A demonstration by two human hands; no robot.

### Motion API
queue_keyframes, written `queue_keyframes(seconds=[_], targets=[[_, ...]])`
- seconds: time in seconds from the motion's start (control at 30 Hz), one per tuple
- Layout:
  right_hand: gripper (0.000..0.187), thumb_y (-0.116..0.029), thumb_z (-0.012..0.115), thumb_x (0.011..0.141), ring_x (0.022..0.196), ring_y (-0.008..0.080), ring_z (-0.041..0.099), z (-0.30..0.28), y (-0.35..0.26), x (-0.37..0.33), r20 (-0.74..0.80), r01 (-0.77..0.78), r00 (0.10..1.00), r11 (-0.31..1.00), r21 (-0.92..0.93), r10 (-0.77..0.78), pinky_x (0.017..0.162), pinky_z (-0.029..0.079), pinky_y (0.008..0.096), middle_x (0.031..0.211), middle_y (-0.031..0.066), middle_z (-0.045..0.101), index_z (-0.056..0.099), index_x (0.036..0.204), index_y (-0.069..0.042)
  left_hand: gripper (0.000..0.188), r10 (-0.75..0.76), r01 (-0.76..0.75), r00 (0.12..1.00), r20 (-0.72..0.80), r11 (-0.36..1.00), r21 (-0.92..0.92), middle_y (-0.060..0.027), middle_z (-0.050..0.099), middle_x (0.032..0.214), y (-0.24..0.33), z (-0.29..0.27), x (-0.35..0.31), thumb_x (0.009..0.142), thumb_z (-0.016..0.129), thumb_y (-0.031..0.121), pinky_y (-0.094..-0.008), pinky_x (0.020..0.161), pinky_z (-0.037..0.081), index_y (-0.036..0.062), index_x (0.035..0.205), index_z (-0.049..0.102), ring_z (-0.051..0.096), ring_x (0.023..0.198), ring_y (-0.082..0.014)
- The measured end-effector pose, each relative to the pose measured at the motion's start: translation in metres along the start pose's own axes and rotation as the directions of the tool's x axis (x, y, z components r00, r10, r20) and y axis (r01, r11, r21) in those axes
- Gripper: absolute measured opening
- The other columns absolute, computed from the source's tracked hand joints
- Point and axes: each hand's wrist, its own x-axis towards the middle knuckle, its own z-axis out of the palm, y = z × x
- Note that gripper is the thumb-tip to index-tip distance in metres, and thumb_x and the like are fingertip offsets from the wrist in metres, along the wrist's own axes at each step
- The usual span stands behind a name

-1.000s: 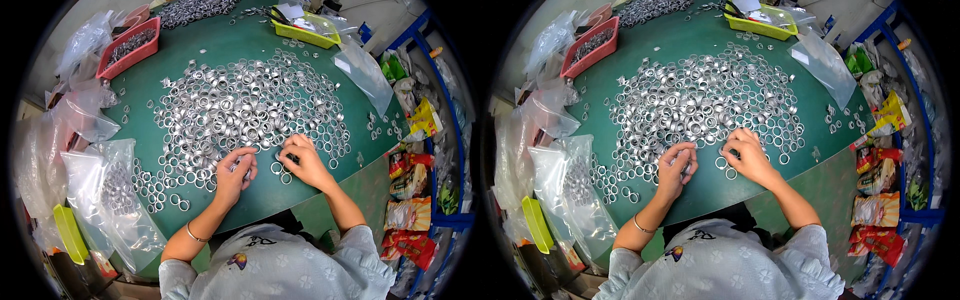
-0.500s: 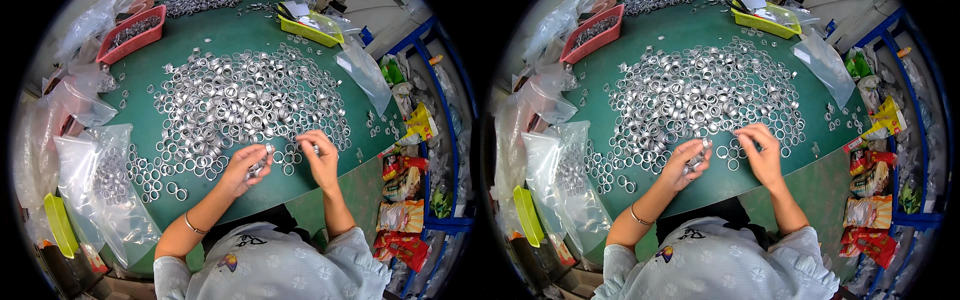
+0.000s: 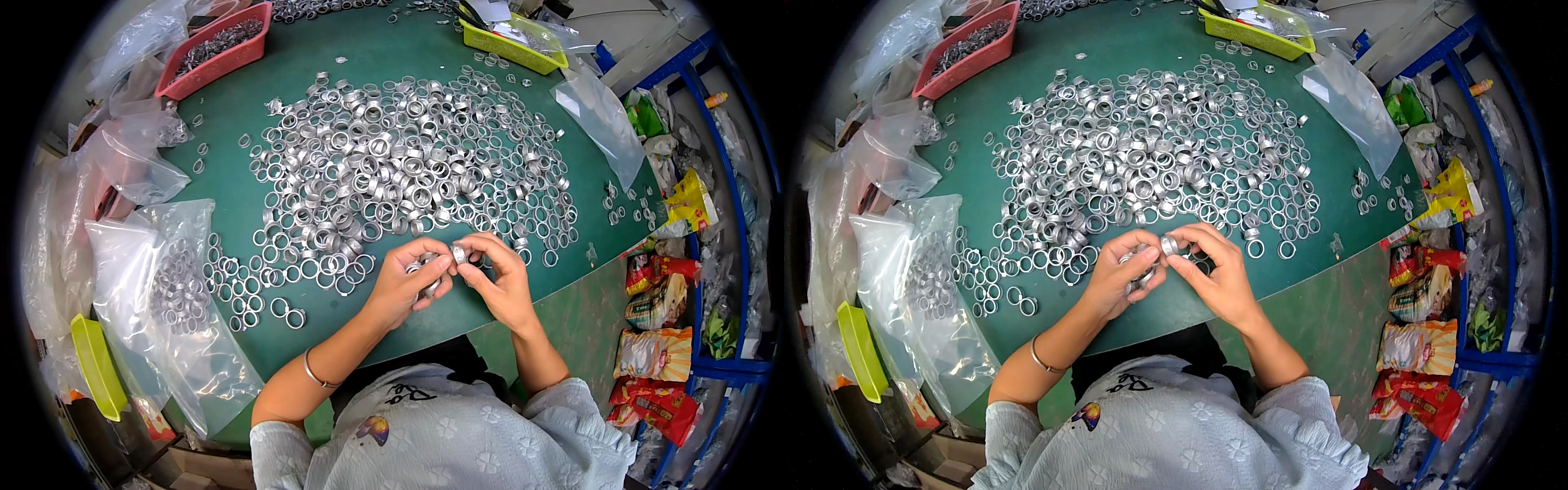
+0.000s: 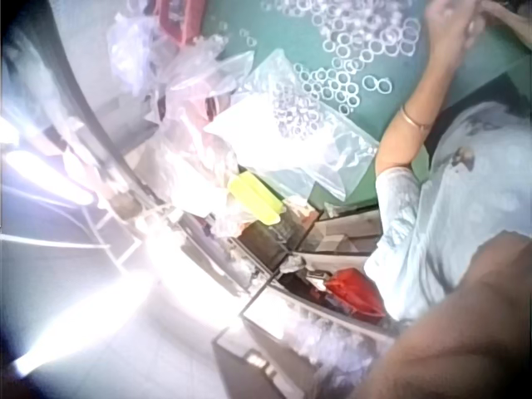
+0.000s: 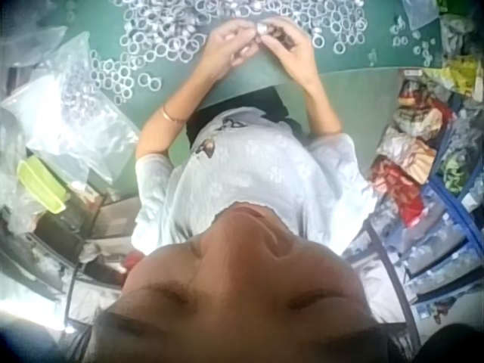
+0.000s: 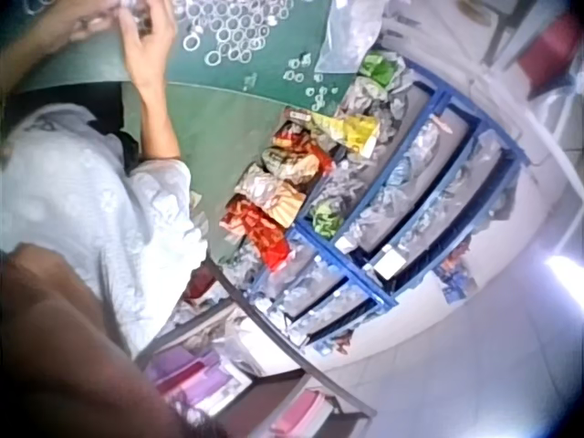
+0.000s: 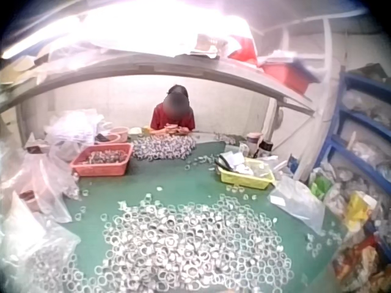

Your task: The person sorts through a large pile of small metal rings on a table, picking them up and placing them into a clear plastic bag or holding them in their hand.

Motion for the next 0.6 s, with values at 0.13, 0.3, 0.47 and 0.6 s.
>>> queue_keyframes(seconds=[0.13, 0.3, 0.47, 0.6], targets=[[0.028, -0.007, 0.068, 0.073, 0.088, 0.0261, 0.055, 0.000, -0.010, 0.000, 0.030, 0.209, 0.977, 0.908, -0.363, -0.213, 0.079, 0.042, 0.0329, 0.094, 0.0100, 0.059, 0.063, 0.100, -0.002, 0.029, -0.177, 0.173, 0.984, -0.007, 0.968, -0.180, -0.0065, 0.059, 0.088, 0.004, 0.007, -0.001, 0.094, 0.052, 0.025, -0.0157, 0.036, 0.027, 0.0061, 0.116, 0.055, 0.052, 0.061, -0.0080], [0.023, -0.012, 0.068, 0.074, 0.089, 0.0261, 0.054, -0.036, 0.005, 0.003, -0.137, 0.125, 0.967, 0.870, -0.476, -0.214, 0.082, 0.040, 0.0339, 0.094, 0.0097, 0.060, 0.065, 0.095, -0.002, 0.027, -0.282, 0.311, 0.950, 0.134, 0.890, -0.332, -0.0098, 0.059, 0.092, -0.002, -0.007, 0.007, 0.094, 0.051, 0.023, -0.0156, 0.034, 0.028, 0.0044, 0.113, 0.056, 0.052, 0.061, -0.0105], [0.017, -0.009, 0.068, 0.072, 0.082, 0.0255, 0.059, -0.048, -0.028, -0.005, 0.014, 0.259, 0.965, 0.955, -0.144, -0.260, 0.073, 0.045, 0.0381, 0.090, 0.0111, 0.062, 0.066, 0.087, -0.001, 0.022, -0.204, 0.202, 0.978, 0.038, 0.895, -0.398, -0.0112, 0.060, 0.095, -0.001, -0.012, 0.004, 0.093, 0.051, 0.019, -0.0158, 0.034, 0.028, 0.0035, 0.107, 0.058, 0.052, 0.062, -0.0110], [0.027, -0.026, 0.052, 0.083, 0.094, 0.0216, 0.051, -0.062, -0.113, -0.018, -0.219, 0.839, 0.101, 0.201, -0.505, -0.970, 0.084, 0.037, 0.0350, 0.099, 0.0066, 0.056, 0.057, 0.105, -0.012, 0.026, -0.254, 0.245, 0.966, -0.035, 0.954, -0.176, -0.0111, 0.059, 0.098, 0.001, 0.000, 0.011, 0.092, 0.055, 0.022, -0.0156, 0.034, 0.029, 0.0041, 0.110, 0.056, 0.051, 0.063, -0.0109]])
